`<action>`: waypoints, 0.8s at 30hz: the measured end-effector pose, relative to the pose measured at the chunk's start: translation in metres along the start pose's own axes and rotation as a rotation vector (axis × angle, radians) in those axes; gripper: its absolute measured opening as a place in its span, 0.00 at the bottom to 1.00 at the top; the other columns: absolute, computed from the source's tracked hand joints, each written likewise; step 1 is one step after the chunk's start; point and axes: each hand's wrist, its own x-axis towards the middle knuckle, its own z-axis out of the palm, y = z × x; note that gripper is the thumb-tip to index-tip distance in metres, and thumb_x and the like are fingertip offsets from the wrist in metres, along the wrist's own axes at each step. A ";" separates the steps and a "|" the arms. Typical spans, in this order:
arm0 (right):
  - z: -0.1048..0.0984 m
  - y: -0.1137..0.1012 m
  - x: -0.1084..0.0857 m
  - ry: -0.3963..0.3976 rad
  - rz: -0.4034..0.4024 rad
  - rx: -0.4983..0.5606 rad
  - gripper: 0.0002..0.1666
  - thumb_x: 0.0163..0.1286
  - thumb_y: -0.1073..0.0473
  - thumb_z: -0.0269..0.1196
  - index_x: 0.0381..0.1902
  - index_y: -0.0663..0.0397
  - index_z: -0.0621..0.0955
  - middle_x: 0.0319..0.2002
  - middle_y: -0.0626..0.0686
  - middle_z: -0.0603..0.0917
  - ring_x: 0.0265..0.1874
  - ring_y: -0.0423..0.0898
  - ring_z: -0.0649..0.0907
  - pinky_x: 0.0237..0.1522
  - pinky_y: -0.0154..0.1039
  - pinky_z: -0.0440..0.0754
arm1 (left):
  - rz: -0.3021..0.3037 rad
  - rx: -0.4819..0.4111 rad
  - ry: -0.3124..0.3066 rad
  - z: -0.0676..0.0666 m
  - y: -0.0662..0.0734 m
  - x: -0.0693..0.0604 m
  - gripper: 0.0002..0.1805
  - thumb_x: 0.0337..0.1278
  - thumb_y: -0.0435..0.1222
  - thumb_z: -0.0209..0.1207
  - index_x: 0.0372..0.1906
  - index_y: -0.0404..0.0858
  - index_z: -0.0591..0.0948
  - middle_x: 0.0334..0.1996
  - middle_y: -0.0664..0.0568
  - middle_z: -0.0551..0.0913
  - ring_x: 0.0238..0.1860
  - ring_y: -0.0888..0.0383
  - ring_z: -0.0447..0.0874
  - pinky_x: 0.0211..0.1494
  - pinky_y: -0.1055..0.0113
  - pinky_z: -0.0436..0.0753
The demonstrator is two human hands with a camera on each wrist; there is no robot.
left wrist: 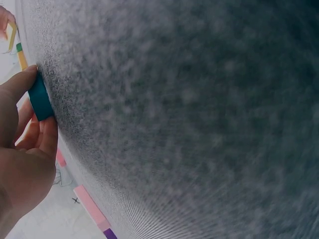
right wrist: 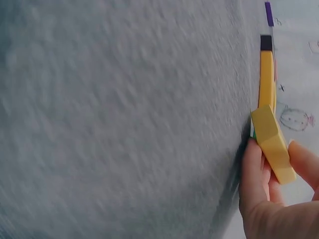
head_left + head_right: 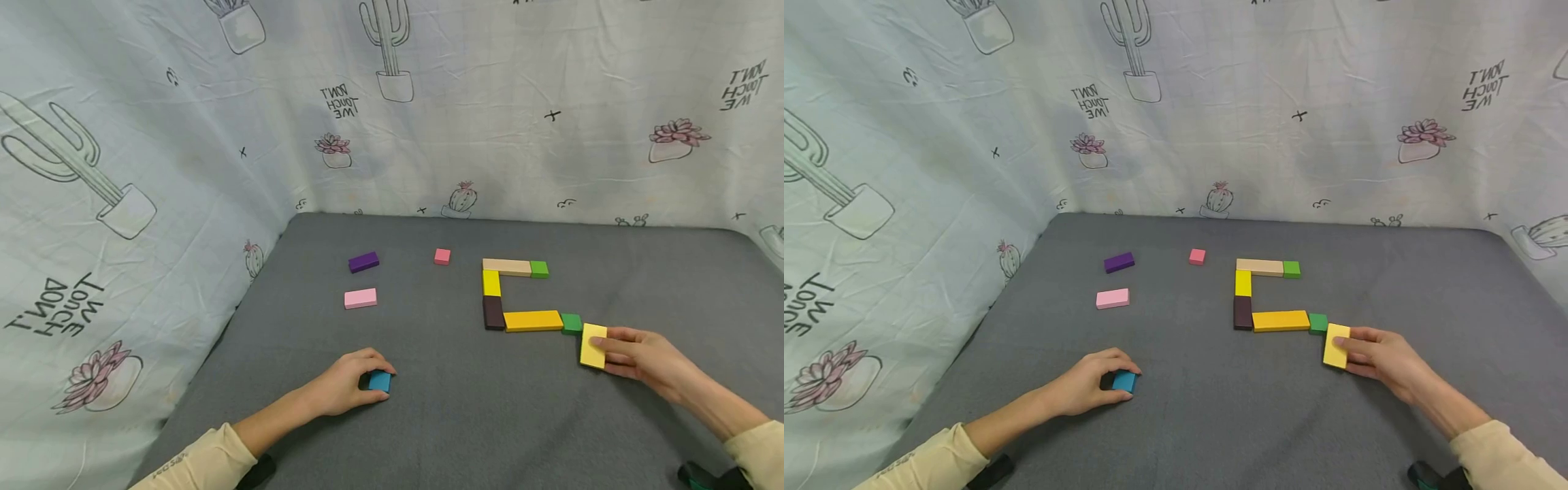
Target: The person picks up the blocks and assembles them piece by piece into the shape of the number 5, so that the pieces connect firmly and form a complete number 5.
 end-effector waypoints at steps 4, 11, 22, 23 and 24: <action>0.007 0.001 0.000 -0.006 0.009 -0.029 0.50 0.73 0.50 0.57 0.67 0.84 0.43 0.63 0.77 0.58 0.44 0.39 0.79 0.48 0.43 0.78 | 0.006 0.001 0.003 0.000 0.000 0.000 0.17 0.56 0.39 0.66 0.50 0.40 0.81 0.46 0.55 0.77 0.42 0.62 0.74 0.43 0.71 0.76; 0.017 -0.001 0.001 0.038 0.048 -0.044 0.50 0.67 0.48 0.63 0.66 0.80 0.52 0.57 0.70 0.68 0.43 0.42 0.80 0.46 0.43 0.79 | 0.003 0.010 0.000 0.000 0.000 0.000 0.17 0.56 0.39 0.66 0.50 0.39 0.81 0.46 0.55 0.77 0.43 0.62 0.74 0.43 0.70 0.76; 0.028 -0.014 0.000 0.124 0.105 -0.093 0.48 0.65 0.48 0.65 0.62 0.82 0.59 0.40 0.54 0.77 0.32 0.40 0.80 0.38 0.38 0.81 | 0.015 0.007 0.004 -0.001 0.001 0.000 0.17 0.57 0.38 0.66 0.50 0.39 0.81 0.46 0.54 0.77 0.42 0.62 0.74 0.43 0.71 0.76; 0.028 -0.015 0.000 0.128 0.105 -0.091 0.47 0.65 0.48 0.65 0.62 0.82 0.59 0.39 0.54 0.77 0.32 0.40 0.80 0.37 0.38 0.81 | 0.015 0.007 0.005 -0.001 0.001 0.000 0.17 0.57 0.39 0.66 0.50 0.39 0.81 0.46 0.55 0.77 0.42 0.62 0.74 0.43 0.70 0.76; 0.028 -0.015 0.000 0.131 0.104 -0.083 0.47 0.65 0.49 0.65 0.62 0.83 0.59 0.39 0.54 0.77 0.31 0.40 0.80 0.37 0.38 0.81 | 0.013 0.008 0.004 -0.001 0.001 0.000 0.17 0.57 0.39 0.66 0.50 0.40 0.81 0.46 0.55 0.77 0.42 0.62 0.74 0.43 0.70 0.76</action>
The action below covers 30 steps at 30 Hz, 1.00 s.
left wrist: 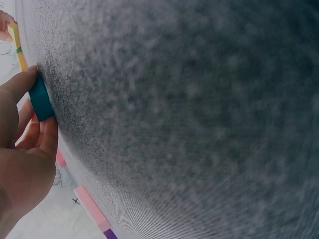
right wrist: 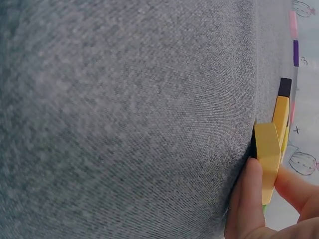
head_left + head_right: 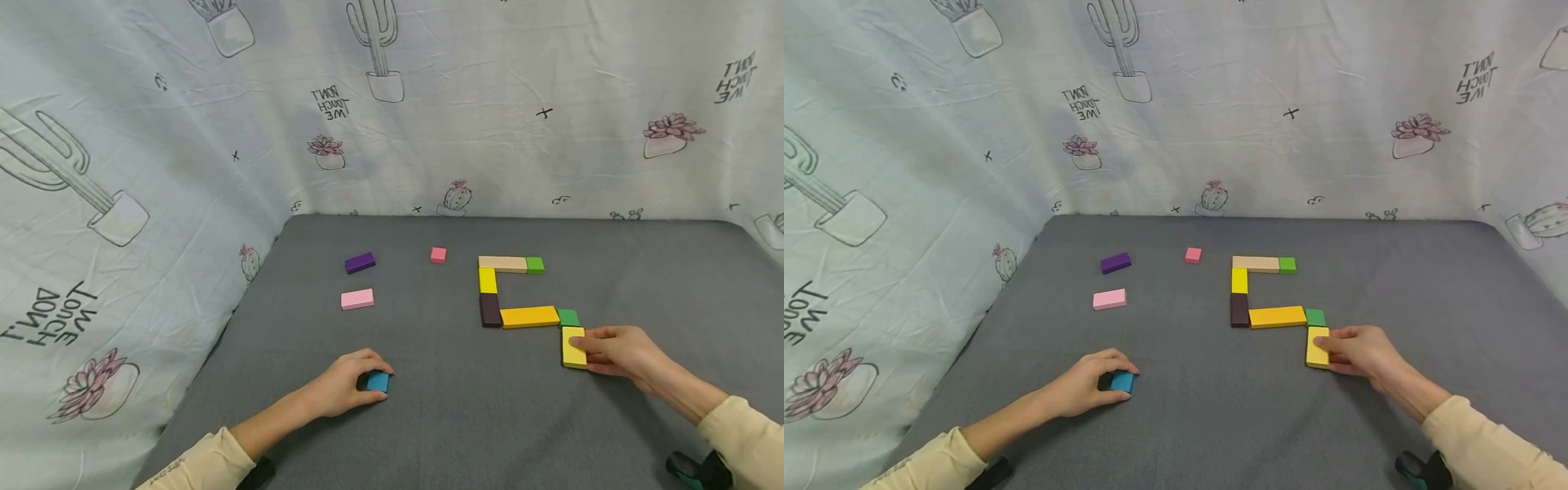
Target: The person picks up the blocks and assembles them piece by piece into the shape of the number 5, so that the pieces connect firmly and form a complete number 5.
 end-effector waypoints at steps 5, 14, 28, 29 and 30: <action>0.003 -0.002 0.000 0.020 0.010 0.014 0.44 0.65 0.51 0.65 0.61 0.82 0.60 0.38 0.55 0.77 0.31 0.40 0.80 0.37 0.38 0.81 | -0.006 -0.003 0.002 0.001 -0.001 0.000 0.17 0.57 0.39 0.66 0.51 0.41 0.81 0.46 0.55 0.77 0.43 0.62 0.74 0.44 0.69 0.76; 0.003 -0.005 0.000 0.040 0.014 -0.012 0.39 0.67 0.53 0.64 0.59 0.80 0.61 0.38 0.57 0.77 0.31 0.43 0.79 0.35 0.39 0.82 | -0.015 0.011 0.005 0.002 -0.002 0.000 0.17 0.57 0.40 0.66 0.50 0.41 0.81 0.47 0.56 0.77 0.44 0.62 0.74 0.45 0.69 0.76; 0.005 -0.004 -0.004 0.047 -0.036 -0.051 0.40 0.66 0.53 0.65 0.58 0.80 0.61 0.37 0.57 0.77 0.30 0.43 0.79 0.34 0.38 0.82 | 0.001 0.019 0.019 0.002 -0.001 0.000 0.17 0.57 0.40 0.66 0.50 0.41 0.81 0.47 0.55 0.77 0.46 0.60 0.75 0.49 0.66 0.76; 0.005 -0.004 -0.004 0.048 -0.039 -0.053 0.39 0.66 0.53 0.65 0.57 0.80 0.61 0.37 0.57 0.77 0.30 0.43 0.79 0.34 0.38 0.82 | 0.001 0.021 0.019 0.002 -0.001 0.000 0.17 0.57 0.40 0.66 0.50 0.41 0.81 0.47 0.55 0.77 0.46 0.60 0.75 0.49 0.66 0.76; 0.006 -0.004 -0.004 0.050 -0.041 -0.054 0.39 0.66 0.53 0.65 0.57 0.80 0.61 0.36 0.57 0.77 0.30 0.43 0.79 0.34 0.38 0.82 | 0.000 0.022 0.019 0.002 -0.001 0.000 0.17 0.57 0.40 0.66 0.50 0.41 0.81 0.47 0.55 0.77 0.47 0.60 0.75 0.49 0.66 0.77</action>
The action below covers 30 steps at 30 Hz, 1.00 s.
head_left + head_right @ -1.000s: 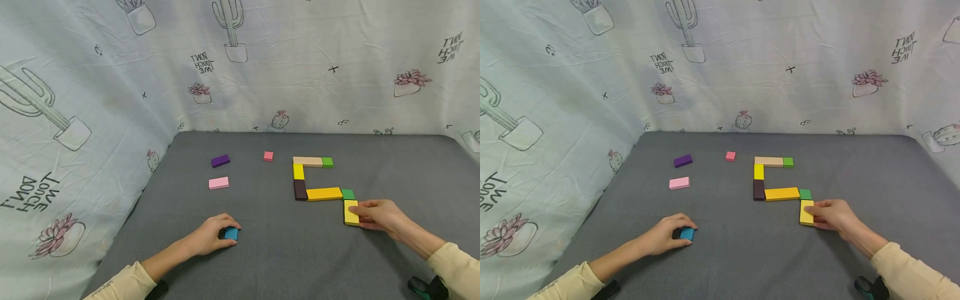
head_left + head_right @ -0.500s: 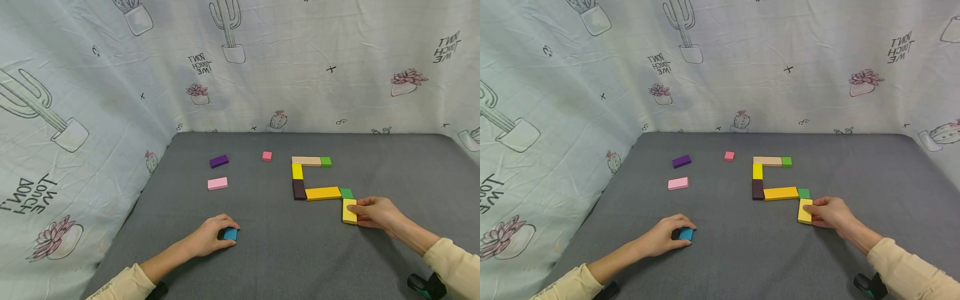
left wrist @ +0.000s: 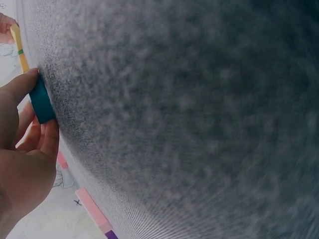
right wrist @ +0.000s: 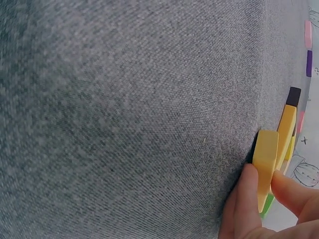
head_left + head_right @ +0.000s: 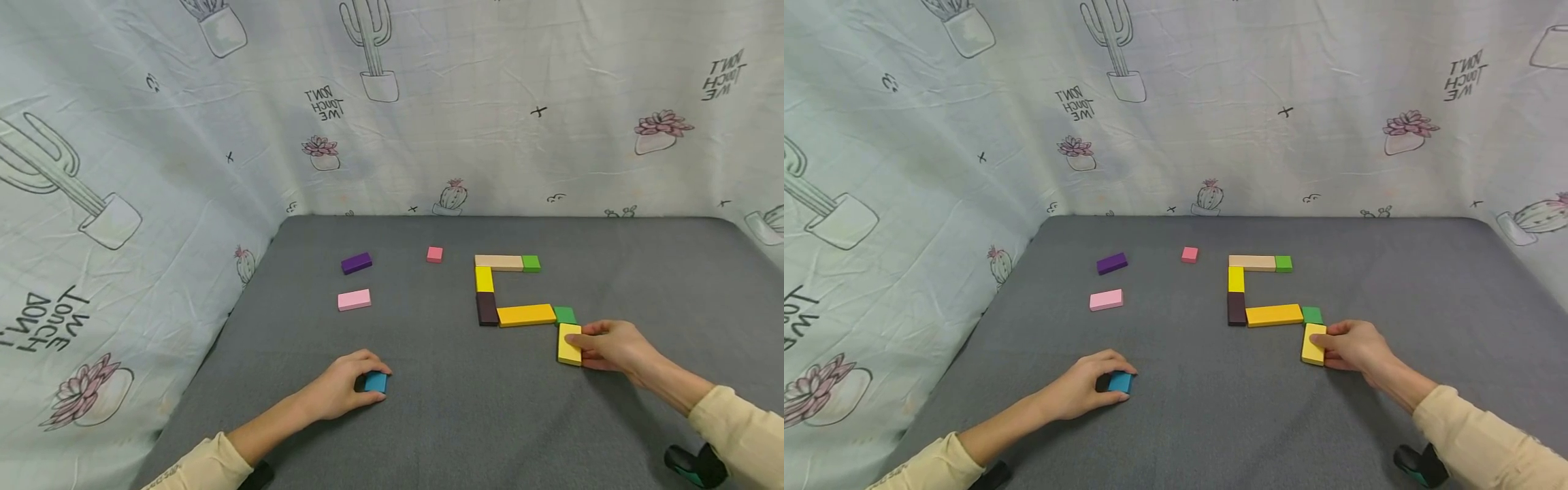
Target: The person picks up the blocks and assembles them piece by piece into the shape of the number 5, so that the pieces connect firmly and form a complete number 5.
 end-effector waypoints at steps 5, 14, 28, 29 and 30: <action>0.001 -0.001 0.000 0.016 -0.004 -0.005 0.38 0.65 0.55 0.66 0.56 0.81 0.62 0.35 0.56 0.77 0.29 0.42 0.79 0.33 0.37 0.82 | -0.004 -0.001 0.004 0.000 0.001 0.000 0.17 0.57 0.40 0.66 0.50 0.40 0.81 0.47 0.55 0.77 0.47 0.59 0.75 0.49 0.65 0.76; 0.003 -0.001 -0.001 0.023 -0.025 -0.039 0.36 0.67 0.55 0.64 0.56 0.81 0.63 0.36 0.57 0.76 0.29 0.42 0.78 0.33 0.36 0.81 | 0.000 0.000 0.010 0.001 0.001 -0.001 0.17 0.57 0.39 0.66 0.50 0.40 0.81 0.47 0.55 0.77 0.46 0.60 0.75 0.48 0.65 0.77; 0.006 0.001 -0.002 0.087 -0.032 -0.117 0.41 0.63 0.52 0.67 0.56 0.81 0.64 0.37 0.59 0.76 0.29 0.42 0.78 0.31 0.36 0.81 | 0.004 0.002 0.012 0.001 0.001 -0.001 0.17 0.57 0.39 0.66 0.50 0.40 0.81 0.47 0.55 0.77 0.46 0.60 0.75 0.48 0.66 0.77; 0.006 0.000 -0.002 0.092 -0.030 -0.123 0.41 0.63 0.51 0.67 0.55 0.81 0.64 0.37 0.59 0.76 0.29 0.42 0.78 0.31 0.36 0.81 | 0.002 0.001 0.012 0.001 0.001 -0.001 0.17 0.56 0.39 0.66 0.50 0.40 0.81 0.47 0.55 0.77 0.46 0.60 0.75 0.48 0.66 0.77; 0.006 0.000 -0.002 0.095 -0.030 -0.128 0.41 0.63 0.51 0.67 0.56 0.81 0.64 0.37 0.60 0.76 0.29 0.42 0.78 0.31 0.35 0.81 | 0.000 0.000 0.011 0.001 0.001 -0.001 0.17 0.56 0.39 0.66 0.50 0.40 0.81 0.47 0.55 0.77 0.46 0.60 0.75 0.48 0.65 0.77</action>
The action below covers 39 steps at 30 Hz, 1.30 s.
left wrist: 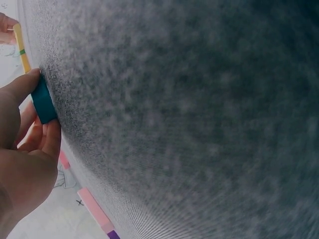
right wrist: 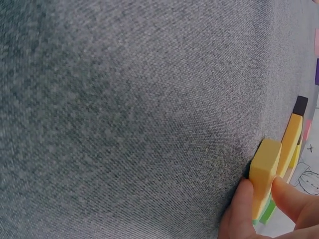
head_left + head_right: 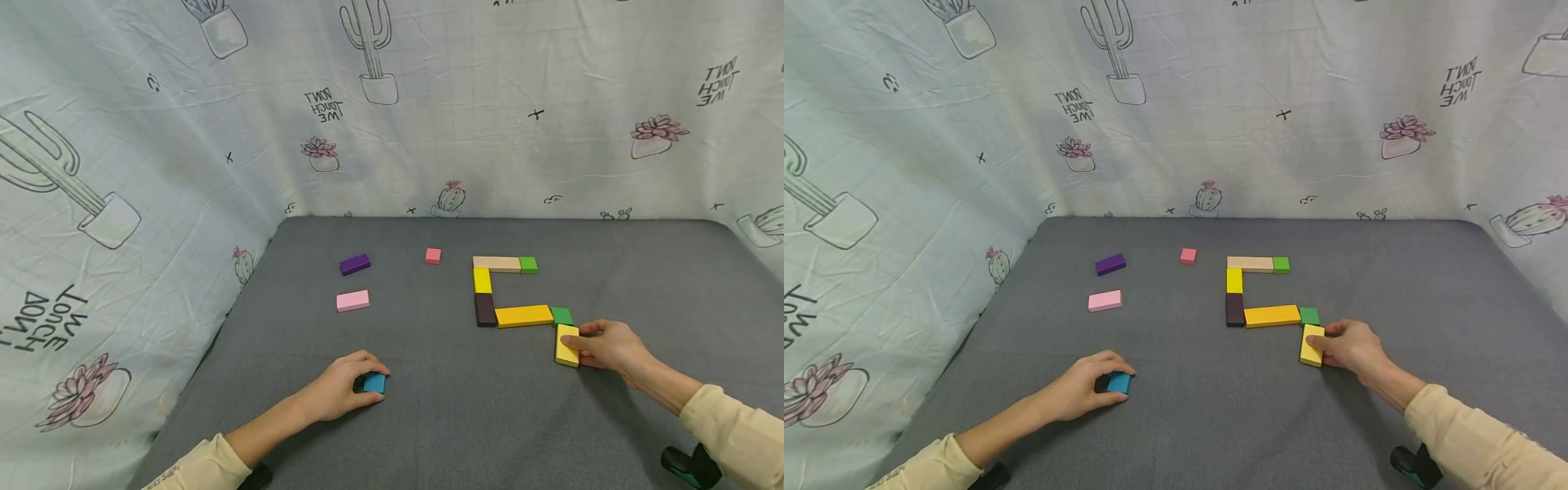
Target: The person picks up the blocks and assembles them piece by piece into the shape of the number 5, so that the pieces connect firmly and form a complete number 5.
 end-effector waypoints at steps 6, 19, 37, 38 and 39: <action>0.001 0.001 -0.001 0.016 -0.001 -0.012 0.41 0.63 0.52 0.67 0.56 0.82 0.64 0.37 0.60 0.77 0.28 0.41 0.79 0.31 0.36 0.81 | -0.009 0.005 -0.003 0.000 0.000 0.000 0.17 0.57 0.39 0.66 0.51 0.40 0.81 0.48 0.55 0.77 0.47 0.60 0.75 0.49 0.65 0.77; 0.002 0.000 -0.002 0.020 0.021 -0.007 0.41 0.63 0.53 0.67 0.57 0.82 0.63 0.39 0.63 0.77 0.28 0.42 0.79 0.31 0.36 0.81 | -0.012 0.007 -0.009 -0.001 0.001 -0.001 0.17 0.56 0.38 0.66 0.51 0.40 0.80 0.48 0.55 0.77 0.47 0.59 0.75 0.49 0.65 0.77; 0.001 0.001 -0.003 0.002 -0.064 0.016 0.44 0.64 0.55 0.67 0.61 0.82 0.59 0.42 0.65 0.77 0.31 0.42 0.81 0.34 0.38 0.81 | 0.012 0.005 0.006 0.000 -0.002 -0.001 0.17 0.56 0.38 0.67 0.50 0.39 0.81 0.47 0.54 0.77 0.46 0.59 0.75 0.48 0.66 0.77; 0.001 0.001 -0.003 0.002 -0.065 0.014 0.44 0.64 0.54 0.67 0.61 0.82 0.59 0.42 0.66 0.77 0.31 0.42 0.81 0.34 0.38 0.81 | 0.012 0.004 0.007 0.000 -0.002 -0.001 0.17 0.56 0.38 0.67 0.50 0.39 0.81 0.47 0.54 0.77 0.46 0.59 0.75 0.48 0.66 0.77; 0.001 0.001 -0.003 0.001 -0.064 0.013 0.44 0.64 0.54 0.67 0.61 0.82 0.59 0.42 0.66 0.77 0.31 0.42 0.81 0.34 0.38 0.81 | 0.013 0.004 0.007 0.001 -0.002 -0.001 0.17 0.56 0.38 0.67 0.50 0.39 0.81 0.47 0.54 0.77 0.46 0.59 0.75 0.48 0.66 0.77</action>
